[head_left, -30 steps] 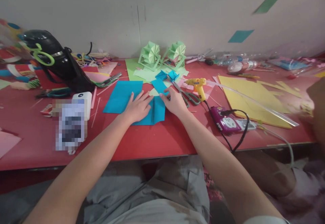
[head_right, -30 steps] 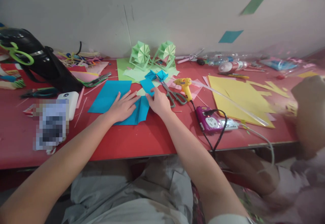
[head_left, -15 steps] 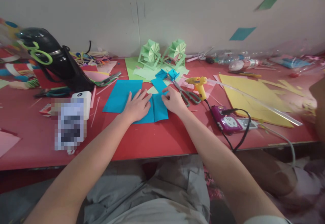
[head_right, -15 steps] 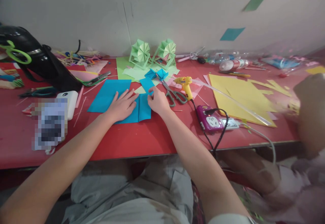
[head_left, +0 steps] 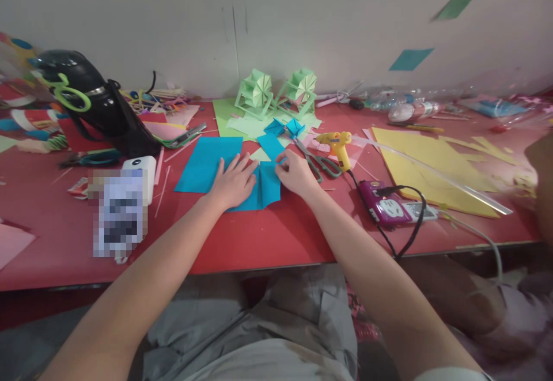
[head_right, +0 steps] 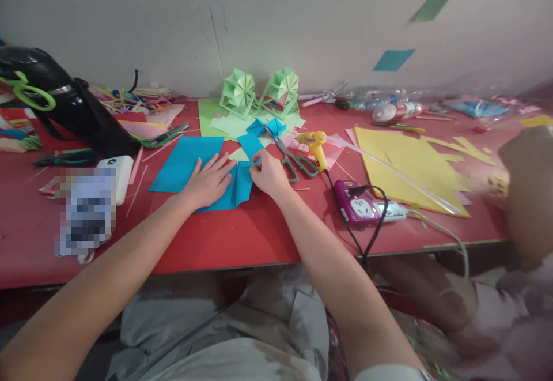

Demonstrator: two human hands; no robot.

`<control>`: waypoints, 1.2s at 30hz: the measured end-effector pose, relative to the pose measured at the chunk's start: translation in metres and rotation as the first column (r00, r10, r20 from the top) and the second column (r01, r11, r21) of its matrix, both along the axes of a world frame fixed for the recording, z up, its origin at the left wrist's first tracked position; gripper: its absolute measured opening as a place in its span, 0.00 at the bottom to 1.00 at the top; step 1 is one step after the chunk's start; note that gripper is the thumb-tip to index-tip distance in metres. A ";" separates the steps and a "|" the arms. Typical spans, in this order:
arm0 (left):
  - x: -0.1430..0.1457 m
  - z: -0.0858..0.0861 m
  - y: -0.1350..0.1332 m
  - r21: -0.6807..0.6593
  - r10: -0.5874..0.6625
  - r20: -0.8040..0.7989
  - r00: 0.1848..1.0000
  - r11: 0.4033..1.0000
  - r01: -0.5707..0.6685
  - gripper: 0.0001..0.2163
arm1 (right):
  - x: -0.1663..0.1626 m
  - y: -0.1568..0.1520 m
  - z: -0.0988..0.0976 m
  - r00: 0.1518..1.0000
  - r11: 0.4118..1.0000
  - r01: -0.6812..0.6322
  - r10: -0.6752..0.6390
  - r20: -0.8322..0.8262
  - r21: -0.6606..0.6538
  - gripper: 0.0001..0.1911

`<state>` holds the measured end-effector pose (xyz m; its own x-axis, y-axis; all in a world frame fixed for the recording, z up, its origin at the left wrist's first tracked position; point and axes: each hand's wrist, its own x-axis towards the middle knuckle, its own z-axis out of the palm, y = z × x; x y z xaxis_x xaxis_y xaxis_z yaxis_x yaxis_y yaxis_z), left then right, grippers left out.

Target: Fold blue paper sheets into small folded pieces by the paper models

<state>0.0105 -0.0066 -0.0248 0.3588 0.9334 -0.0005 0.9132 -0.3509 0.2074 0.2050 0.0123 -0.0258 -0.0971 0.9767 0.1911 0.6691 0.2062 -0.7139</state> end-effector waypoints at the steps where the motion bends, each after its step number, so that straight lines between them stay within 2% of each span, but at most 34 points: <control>1: 0.000 0.000 0.000 0.004 0.002 0.002 1.000 1.000 -0.002 0.26 | 0.000 0.000 0.001 1.000 1.000 0.004 -0.004 -0.024 0.006 0.08; 5: 0.000 0.000 0.001 0.038 0.024 0.012 1.000 0.999 -0.024 0.25 | 0.000 0.000 0.002 0.993 0.999 0.006 -0.010 -0.115 -0.032 0.11; 11: 0.001 0.001 0.002 0.133 0.046 0.048 0.998 0.990 -0.052 0.22 | 0.000 0.001 0.001 0.980 0.998 -0.034 0.024 -0.196 -0.047 0.07; 21: 0.001 -0.001 0.002 0.003 0.013 -0.017 1.000 1.000 -0.013 0.27 | -0.001 0.003 -0.002 0.994 1.000 -0.005 0.003 -0.110 -0.021 0.06; 27: 0.001 -0.001 0.002 -0.018 0.014 -0.015 1.000 1.000 -0.014 0.27 | -0.001 0.004 -0.003 0.999 1.000 -0.004 0.003 -0.036 -0.025 0.09; 36: 0.002 -0.001 0.001 -0.020 0.022 -0.026 0.999 1.000 -0.022 0.28 | -0.001 0.003 -0.001 1.000 0.999 -0.020 0.019 -0.023 -0.047 0.09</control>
<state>0.0126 -0.0055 -0.0253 0.3379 0.9408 -0.0287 0.9256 -0.3266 0.1911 0.2039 0.0156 -0.0271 -0.1124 0.9827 0.1469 0.6491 0.1846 -0.7380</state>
